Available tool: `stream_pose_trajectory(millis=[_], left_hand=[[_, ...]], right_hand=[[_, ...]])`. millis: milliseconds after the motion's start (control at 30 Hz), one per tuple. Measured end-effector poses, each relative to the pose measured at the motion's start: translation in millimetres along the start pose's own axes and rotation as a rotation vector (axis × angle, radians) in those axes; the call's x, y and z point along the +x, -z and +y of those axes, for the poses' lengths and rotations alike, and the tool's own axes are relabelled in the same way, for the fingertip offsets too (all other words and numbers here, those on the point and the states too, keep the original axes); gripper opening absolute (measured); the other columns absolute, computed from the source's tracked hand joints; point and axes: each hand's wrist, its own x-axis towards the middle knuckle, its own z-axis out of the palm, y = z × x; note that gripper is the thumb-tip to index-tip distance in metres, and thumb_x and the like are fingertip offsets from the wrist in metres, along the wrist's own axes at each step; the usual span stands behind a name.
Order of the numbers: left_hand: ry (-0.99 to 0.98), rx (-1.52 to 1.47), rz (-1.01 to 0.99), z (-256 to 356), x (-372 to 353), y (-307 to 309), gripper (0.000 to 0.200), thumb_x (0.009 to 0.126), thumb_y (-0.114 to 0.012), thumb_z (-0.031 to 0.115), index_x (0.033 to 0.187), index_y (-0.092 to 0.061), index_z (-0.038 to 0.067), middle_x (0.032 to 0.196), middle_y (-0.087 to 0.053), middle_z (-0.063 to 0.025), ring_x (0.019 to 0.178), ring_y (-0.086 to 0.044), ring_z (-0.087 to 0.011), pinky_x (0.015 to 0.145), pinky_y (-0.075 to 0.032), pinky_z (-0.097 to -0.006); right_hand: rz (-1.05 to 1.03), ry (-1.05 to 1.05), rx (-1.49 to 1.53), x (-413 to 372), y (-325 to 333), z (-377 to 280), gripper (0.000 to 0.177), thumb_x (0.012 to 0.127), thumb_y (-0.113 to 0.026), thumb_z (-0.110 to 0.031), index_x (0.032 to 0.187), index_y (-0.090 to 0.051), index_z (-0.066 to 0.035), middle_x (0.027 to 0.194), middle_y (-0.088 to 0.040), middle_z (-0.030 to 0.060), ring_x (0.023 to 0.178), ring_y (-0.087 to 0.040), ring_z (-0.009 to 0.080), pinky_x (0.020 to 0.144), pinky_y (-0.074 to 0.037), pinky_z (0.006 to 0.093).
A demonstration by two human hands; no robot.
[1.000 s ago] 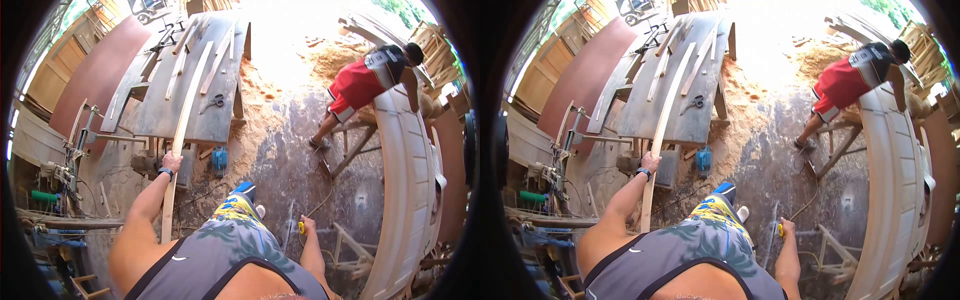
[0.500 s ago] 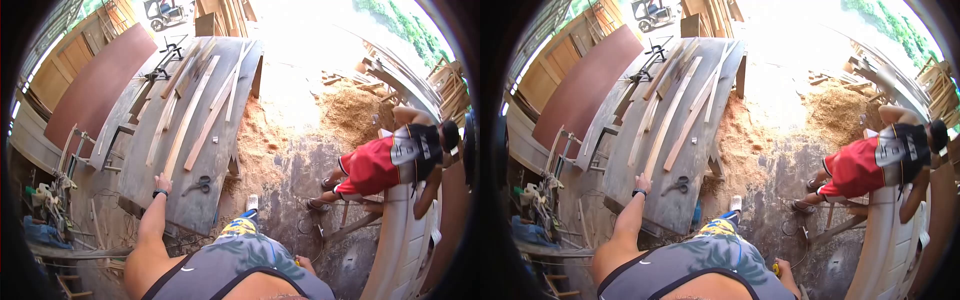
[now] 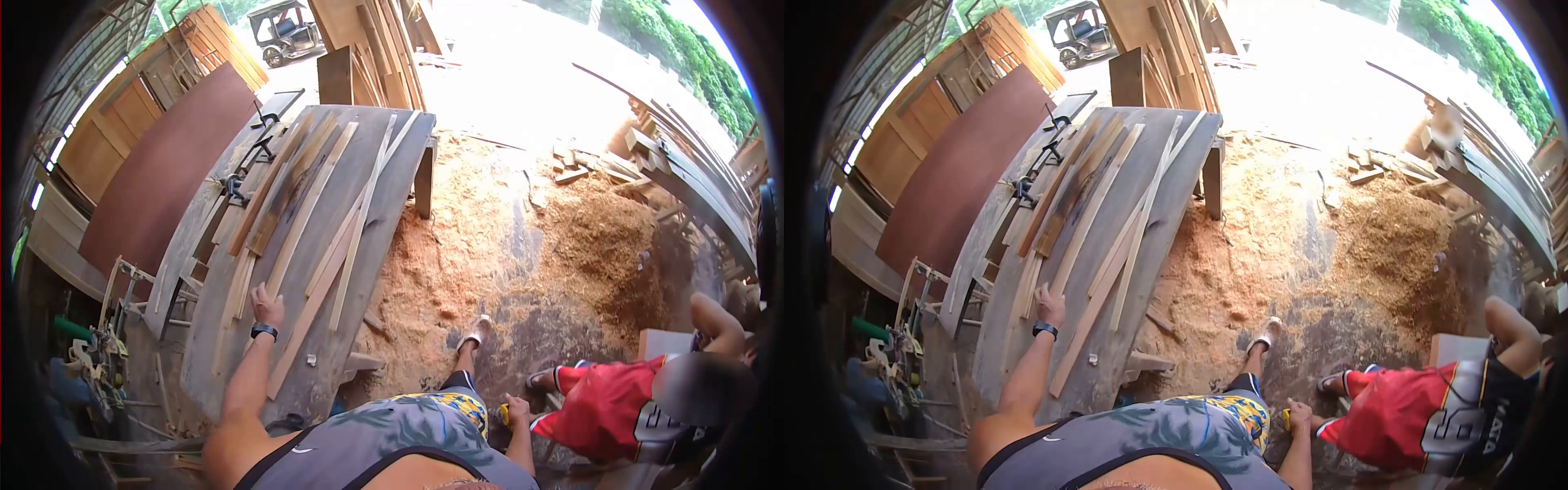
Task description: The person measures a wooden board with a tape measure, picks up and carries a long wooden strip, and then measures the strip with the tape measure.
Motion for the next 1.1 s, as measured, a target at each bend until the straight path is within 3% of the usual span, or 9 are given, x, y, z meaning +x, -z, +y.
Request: stream_pose_trajectory(millis=[167, 233, 367, 533, 633, 767, 833, 967, 1100], left_hand=[[-0.091, -0.336, -0.150, 179, 30, -83, 0.059, 0.078, -0.073, 0.015, 0.127, -0.047, -0.003, 0.114, -0.054, -0.0220, 0.097, -0.060, -0.0381, 0.089, -0.048, -0.0404], [-0.086, -0.385, -0.329, 274, 27, -97, 0.055, 0.083, -0.071, 0.018, 0.127, -0.047, -0.003, 0.110, -0.056, -0.0185, 0.092, -0.062, -0.0303, 0.084, -0.051, -0.0376], [0.434, -0.999, -1.042, 421, 33, -142, 0.061, 0.092, -0.064, 0.036, 0.135, -0.041, 0.000, 0.115, -0.052, -0.0116, 0.097, -0.060, -0.0234, 0.079, -0.055, -0.0393], [0.900, -1.495, -1.295, 536, 65, -207, 0.066, 0.094, -0.047, 0.058, 0.136, -0.042, 0.008, 0.134, -0.049, -0.0159, 0.112, -0.056, -0.0338, 0.091, -0.050, -0.0510], [0.937, -1.870, -1.555, 582, 95, -266, 0.051, 0.096, -0.041, 0.056, 0.128, -0.053, 0.018, 0.121, -0.062, -0.0085, 0.113, -0.059, -0.0319, 0.092, -0.050, -0.0519], [1.039, -1.764, -1.580, 619, 157, -342, 0.046, 0.098, -0.042, 0.049, 0.116, -0.061, 0.011, 0.111, -0.066, -0.0099, 0.100, -0.065, -0.0275, 0.079, -0.054, -0.0402], [0.952, -1.793, -1.781, 621, 192, -387, 0.043, 0.098, -0.043, 0.042, 0.113, -0.060, 0.005, 0.106, -0.066, -0.0155, 0.093, -0.067, -0.0304, 0.076, -0.055, -0.0414], [1.126, -1.662, -1.646, 667, 267, -469, 0.049, 0.099, -0.044, 0.040, 0.116, -0.055, -0.005, 0.107, -0.066, -0.0193, 0.088, -0.069, -0.0341, 0.079, -0.057, -0.0436], [0.979, -1.448, -1.890, 746, 386, -462, 0.044, 0.098, -0.048, 0.038, 0.108, -0.062, -0.003, 0.102, -0.068, -0.0151, 0.086, -0.069, -0.0267, 0.077, -0.057, -0.0392]], right_hand=[[0.164, 0.281, -0.070, 198, 12, -115, 0.043, 0.083, -0.067, -0.040, 0.079, -0.069, 0.003, 0.064, -0.060, 0.0169, 0.060, -0.055, 0.0206, 0.062, -0.046, 0.0392], [0.079, 0.307, -0.085, 229, 29, -223, 0.040, 0.084, -0.067, -0.038, 0.081, -0.070, 0.002, 0.067, -0.063, 0.0077, 0.061, -0.056, 0.0174, 0.057, -0.045, 0.0358], [-0.239, 0.378, 0.126, 293, 27, -390, 0.038, 0.087, -0.067, -0.041, 0.088, -0.071, -0.003, 0.064, -0.058, 0.0006, 0.057, -0.052, 0.0103, 0.050, -0.041, 0.0289], [-0.467, 0.775, 0.151, 277, 14, -555, 0.037, 0.091, -0.065, -0.036, 0.101, -0.069, -0.001, 0.070, -0.064, 0.0048, 0.062, -0.058, 0.0127, 0.056, -0.046, 0.0287], [-0.096, 1.373, -0.028, 309, 10, -609, 0.039, 0.087, -0.068, -0.036, 0.104, -0.069, -0.001, 0.078, -0.068, 0.0116, 0.069, -0.064, 0.0206, 0.066, -0.051, 0.0334], [-0.277, 0.805, -0.065, 412, 32, -669, 0.040, 0.084, -0.070, -0.037, 0.106, -0.069, -0.003, 0.093, -0.071, 0.0170, 0.086, -0.068, 0.0284, 0.076, -0.054, 0.0351], [-0.269, 0.769, -0.257, 469, 49, -692, 0.041, 0.085, -0.069, -0.037, 0.107, -0.069, -0.003, 0.100, -0.071, 0.0177, 0.092, -0.068, 0.0279, 0.078, -0.054, 0.0346], [-0.209, 0.642, -0.452, 558, 86, -736, 0.040, 0.083, -0.071, -0.036, 0.104, -0.071, -0.003, 0.098, -0.071, 0.0179, 0.093, -0.069, 0.0273, 0.083, -0.054, 0.0358], [-0.199, 0.586, -0.383, 630, 98, -796, 0.037, 0.082, -0.072, -0.034, 0.101, -0.072, -0.002, 0.095, -0.072, 0.0178, 0.090, -0.070, 0.0279, 0.081, -0.054, 0.0352]])
